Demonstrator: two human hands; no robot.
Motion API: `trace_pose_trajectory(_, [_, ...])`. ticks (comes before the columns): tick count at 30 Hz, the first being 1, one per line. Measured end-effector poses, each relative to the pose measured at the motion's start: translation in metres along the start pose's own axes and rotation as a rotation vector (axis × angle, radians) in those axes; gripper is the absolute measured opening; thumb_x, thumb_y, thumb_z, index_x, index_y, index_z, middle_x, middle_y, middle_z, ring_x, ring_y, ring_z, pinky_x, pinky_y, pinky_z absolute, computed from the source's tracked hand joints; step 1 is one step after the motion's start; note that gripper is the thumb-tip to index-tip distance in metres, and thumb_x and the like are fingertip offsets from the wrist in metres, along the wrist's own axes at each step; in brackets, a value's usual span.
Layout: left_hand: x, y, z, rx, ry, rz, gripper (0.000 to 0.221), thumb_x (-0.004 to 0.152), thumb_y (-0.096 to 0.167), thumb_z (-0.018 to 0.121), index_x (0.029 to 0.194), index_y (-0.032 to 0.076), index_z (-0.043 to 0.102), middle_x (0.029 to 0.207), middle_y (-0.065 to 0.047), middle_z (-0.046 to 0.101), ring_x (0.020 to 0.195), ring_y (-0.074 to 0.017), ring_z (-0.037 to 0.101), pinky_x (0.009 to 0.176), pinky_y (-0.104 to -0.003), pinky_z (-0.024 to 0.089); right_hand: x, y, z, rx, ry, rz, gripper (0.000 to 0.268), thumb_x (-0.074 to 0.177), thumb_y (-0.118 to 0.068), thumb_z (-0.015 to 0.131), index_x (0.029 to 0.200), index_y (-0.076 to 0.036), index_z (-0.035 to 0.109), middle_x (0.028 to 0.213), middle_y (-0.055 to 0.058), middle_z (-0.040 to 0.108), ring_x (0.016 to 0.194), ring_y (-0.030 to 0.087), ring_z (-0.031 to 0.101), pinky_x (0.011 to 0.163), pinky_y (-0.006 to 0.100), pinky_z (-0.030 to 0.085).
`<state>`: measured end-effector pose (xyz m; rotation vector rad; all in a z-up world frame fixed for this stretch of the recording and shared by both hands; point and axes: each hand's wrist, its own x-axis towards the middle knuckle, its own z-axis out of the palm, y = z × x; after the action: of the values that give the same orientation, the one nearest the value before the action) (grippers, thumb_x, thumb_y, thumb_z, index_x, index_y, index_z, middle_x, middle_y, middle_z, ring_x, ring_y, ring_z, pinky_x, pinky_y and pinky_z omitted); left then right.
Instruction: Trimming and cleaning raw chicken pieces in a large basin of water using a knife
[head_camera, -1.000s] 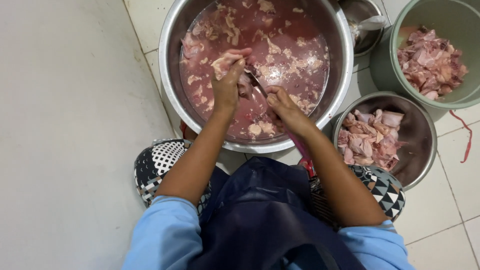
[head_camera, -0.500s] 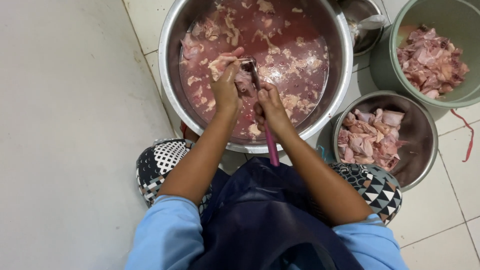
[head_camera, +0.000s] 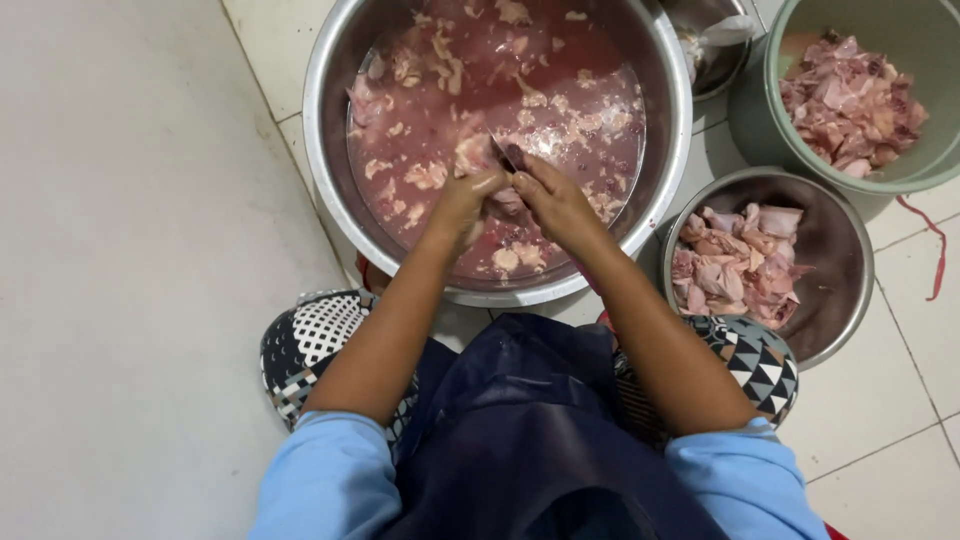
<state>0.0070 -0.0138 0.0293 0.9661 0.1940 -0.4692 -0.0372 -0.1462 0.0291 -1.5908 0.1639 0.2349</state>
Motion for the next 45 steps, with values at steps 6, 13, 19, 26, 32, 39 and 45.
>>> trace_pose_trajectory(6, [0.006, -0.012, -0.011, 0.165, 0.034, 0.002, 0.057, 0.06, -0.008, 0.064, 0.116, 0.0, 0.059, 0.072, -0.018, 0.061, 0.057, -0.0334, 0.066, 0.047, -0.045, 0.057, 0.006, 0.037, -0.022, -0.316, 0.052, -0.023, 0.034, 0.094, -0.028, 0.056, 0.127, -0.019, 0.057, 0.106, 0.015, 0.065, 0.094, 0.024, 0.062, 0.079, 0.04, 0.049])
trace_pose_trajectory(13, [-0.001, -0.014, -0.005, 0.812, 0.036, 0.203, 0.064, 0.06, 0.001, 0.062, 0.123, 0.001, 0.055, 0.073, -0.017, 0.064, 0.064, -0.0211, 0.061, 0.053, -0.033, 0.048, -0.019, -0.018, -0.003, -0.656, 0.097, 0.096, 0.047, 0.094, -0.045, 0.047, 0.133, -0.018, 0.05, 0.131, 0.01, 0.053, 0.12, 0.032, 0.048, 0.1, 0.046, 0.038])
trace_pose_trajectory(19, [0.001, -0.037, -0.032, 1.018, -0.037, 0.051, 0.065, 0.062, 0.011, 0.064, 0.126, 0.02, 0.055, 0.118, -0.011, 0.062, 0.109, -0.0327, 0.058, 0.092, -0.04, 0.049, -0.003, -0.022, -0.02, -0.598, 0.379, 0.222, 0.059, 0.098, -0.055, 0.034, 0.141, -0.015, 0.039, 0.131, 0.013, 0.052, 0.121, 0.033, 0.047, 0.099, 0.049, 0.033])
trace_pose_trajectory(26, [0.118, -0.102, -0.112, -0.067, 0.08, -0.191, 0.034, 0.069, 0.008, 0.066, 0.101, 0.01, 0.055, 0.079, -0.006, 0.056, 0.065, -0.0256, 0.063, 0.047, -0.035, 0.054, 0.021, 0.058, -0.057, -0.426, -0.084, 0.312, 0.065, 0.094, -0.052, 0.032, 0.147, -0.018, 0.019, 0.091, 0.021, 0.048, 0.075, 0.03, 0.049, 0.065, 0.036, 0.035])
trace_pose_trajectory(32, [0.065, -0.059, -0.055, -0.27, -0.007, -0.225, 0.019, 0.07, 0.005, 0.064, 0.085, 0.008, 0.053, 0.07, -0.005, 0.058, 0.059, -0.0229, 0.063, 0.051, -0.033, 0.056, 0.009, 0.042, -0.04, 0.227, -0.073, 0.254, 0.057, 0.092, -0.045, 0.048, 0.144, -0.034, 0.024, 0.068, 0.011, 0.044, 0.045, 0.018, 0.041, 0.029, 0.023, 0.032])
trace_pose_trajectory(39, [0.049, -0.054, -0.037, -0.262, -0.097, -0.152, 0.022, 0.066, 0.008, 0.074, 0.075, 0.012, 0.055, 0.06, -0.002, 0.058, 0.052, -0.0198, 0.064, 0.055, -0.034, 0.058, 0.005, 0.023, -0.016, 0.347, -0.042, 0.162, 0.05, 0.095, -0.038, 0.04, 0.142, -0.023, 0.031, 0.08, 0.001, 0.032, 0.054, 0.012, 0.038, 0.035, 0.018, 0.03])
trace_pose_trajectory(45, [0.031, -0.042, -0.016, -0.481, 0.028, -0.23, 0.022, 0.068, 0.009, 0.074, 0.064, 0.011, 0.053, 0.05, -0.002, 0.049, 0.049, -0.0132, 0.058, 0.054, -0.023, 0.052, 0.021, 0.056, -0.018, 0.432, 0.017, 0.179, 0.048, 0.095, -0.041, 0.045, 0.14, -0.03, 0.033, 0.07, -0.001, 0.031, 0.048, 0.016, 0.04, 0.032, 0.022, 0.032])
